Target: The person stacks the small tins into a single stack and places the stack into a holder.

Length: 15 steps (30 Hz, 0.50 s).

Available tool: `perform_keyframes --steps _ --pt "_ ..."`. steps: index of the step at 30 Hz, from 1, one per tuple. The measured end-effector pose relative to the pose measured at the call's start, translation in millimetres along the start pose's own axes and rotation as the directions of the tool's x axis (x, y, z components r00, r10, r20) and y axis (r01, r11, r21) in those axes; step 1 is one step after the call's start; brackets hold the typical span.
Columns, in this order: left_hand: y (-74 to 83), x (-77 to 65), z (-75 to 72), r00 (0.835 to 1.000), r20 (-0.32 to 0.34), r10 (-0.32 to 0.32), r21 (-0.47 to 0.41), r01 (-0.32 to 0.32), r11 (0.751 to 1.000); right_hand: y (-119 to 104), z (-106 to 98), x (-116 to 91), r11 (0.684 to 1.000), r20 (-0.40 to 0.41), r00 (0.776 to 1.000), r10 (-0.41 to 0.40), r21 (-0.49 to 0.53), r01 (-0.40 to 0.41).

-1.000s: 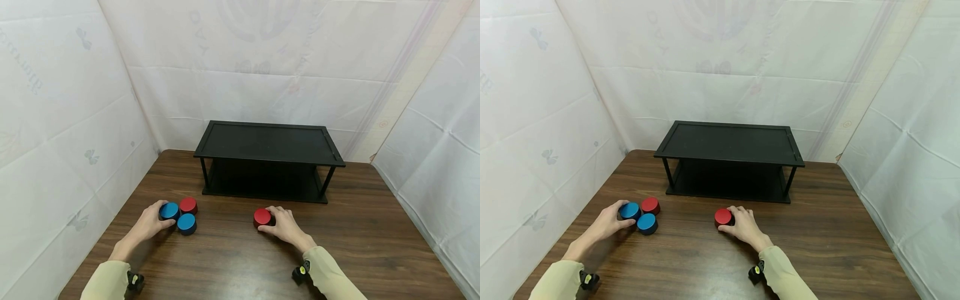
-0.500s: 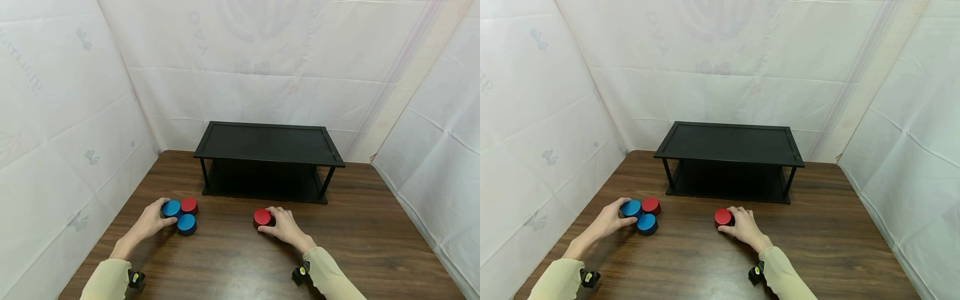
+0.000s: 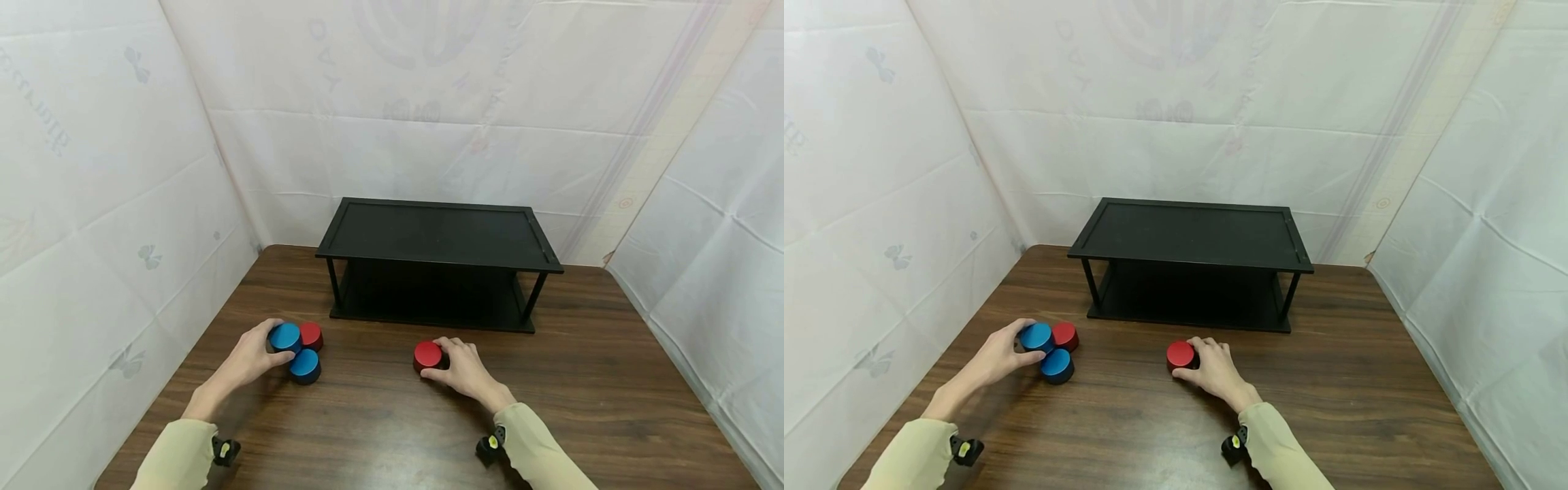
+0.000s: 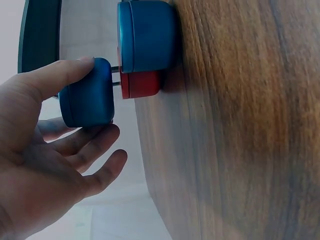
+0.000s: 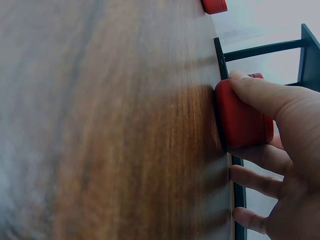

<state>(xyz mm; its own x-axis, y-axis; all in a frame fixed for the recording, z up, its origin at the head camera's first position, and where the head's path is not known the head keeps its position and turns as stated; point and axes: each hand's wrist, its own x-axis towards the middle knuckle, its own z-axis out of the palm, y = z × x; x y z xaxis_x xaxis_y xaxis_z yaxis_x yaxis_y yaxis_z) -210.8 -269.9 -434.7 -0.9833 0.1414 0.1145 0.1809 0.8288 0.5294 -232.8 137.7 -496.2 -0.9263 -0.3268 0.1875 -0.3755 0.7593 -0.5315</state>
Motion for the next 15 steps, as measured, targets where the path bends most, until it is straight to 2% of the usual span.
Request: perform_keyframes --steps 15 --pt "8.2 5.8 3.7 1.000 0.013 0.019 -0.018 -0.019 1.000 -1.5 -0.7 0.0 1.000 0.004 1.000 0.007 0.014 -0.007"
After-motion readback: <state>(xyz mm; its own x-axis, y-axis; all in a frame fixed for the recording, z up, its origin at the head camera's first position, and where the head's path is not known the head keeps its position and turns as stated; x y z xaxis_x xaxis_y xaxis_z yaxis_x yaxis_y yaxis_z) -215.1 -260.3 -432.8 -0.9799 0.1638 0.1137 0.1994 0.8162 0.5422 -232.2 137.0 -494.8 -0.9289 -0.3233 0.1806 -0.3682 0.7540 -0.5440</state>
